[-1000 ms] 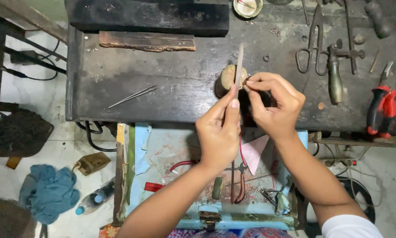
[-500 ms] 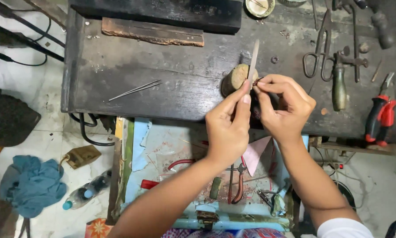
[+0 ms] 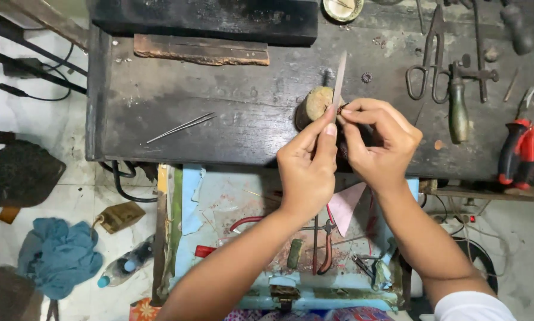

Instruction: The person holds a small metal ring against a wooden peg and uses a metal file to smooth its surface. They repeatedly rotate the ring and adjust their grip to file different sections while keeping the ring stable on the peg.

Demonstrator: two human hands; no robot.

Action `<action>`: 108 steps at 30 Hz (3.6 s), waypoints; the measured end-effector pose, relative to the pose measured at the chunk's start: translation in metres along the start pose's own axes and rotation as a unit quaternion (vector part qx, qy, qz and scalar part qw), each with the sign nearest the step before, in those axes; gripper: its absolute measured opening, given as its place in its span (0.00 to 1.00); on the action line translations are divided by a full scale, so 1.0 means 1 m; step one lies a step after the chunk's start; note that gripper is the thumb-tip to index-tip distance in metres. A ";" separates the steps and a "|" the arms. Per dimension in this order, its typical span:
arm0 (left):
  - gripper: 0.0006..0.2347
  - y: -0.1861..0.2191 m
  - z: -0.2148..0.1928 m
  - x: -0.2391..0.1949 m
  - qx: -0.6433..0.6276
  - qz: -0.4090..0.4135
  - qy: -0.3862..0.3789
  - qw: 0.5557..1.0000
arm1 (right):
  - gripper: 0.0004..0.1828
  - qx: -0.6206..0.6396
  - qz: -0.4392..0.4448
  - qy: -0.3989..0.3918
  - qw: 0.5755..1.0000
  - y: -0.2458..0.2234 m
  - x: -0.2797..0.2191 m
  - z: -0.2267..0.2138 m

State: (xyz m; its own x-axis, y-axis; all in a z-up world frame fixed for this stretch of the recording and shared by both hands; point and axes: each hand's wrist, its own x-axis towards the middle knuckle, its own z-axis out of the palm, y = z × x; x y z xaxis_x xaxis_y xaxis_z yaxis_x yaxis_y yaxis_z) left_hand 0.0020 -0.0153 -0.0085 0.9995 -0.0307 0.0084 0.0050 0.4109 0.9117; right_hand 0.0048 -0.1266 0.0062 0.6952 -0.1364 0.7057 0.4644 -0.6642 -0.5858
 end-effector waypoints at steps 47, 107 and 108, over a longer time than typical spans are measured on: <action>0.13 0.036 -0.017 -0.033 0.068 -0.026 0.021 0.997 | 0.07 0.007 0.018 -0.007 1.000 -0.004 0.002 -0.001; 0.13 0.012 0.008 -0.024 0.045 0.002 0.050 0.998 | 0.08 0.010 0.021 0.003 1.000 -0.001 0.001 -0.002; 0.13 0.012 0.009 -0.020 0.045 0.009 0.053 0.998 | 0.08 0.008 0.021 0.004 1.000 -0.001 0.001 -0.002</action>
State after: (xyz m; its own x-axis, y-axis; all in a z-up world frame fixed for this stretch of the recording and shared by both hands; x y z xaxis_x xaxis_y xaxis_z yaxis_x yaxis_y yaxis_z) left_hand -0.0178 -0.0182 0.0058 0.9971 0.0755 -0.0134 -0.0120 0.3265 0.9451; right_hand 0.0042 -0.1272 0.0087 0.7098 -0.1687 0.6839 0.4444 -0.6461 -0.6206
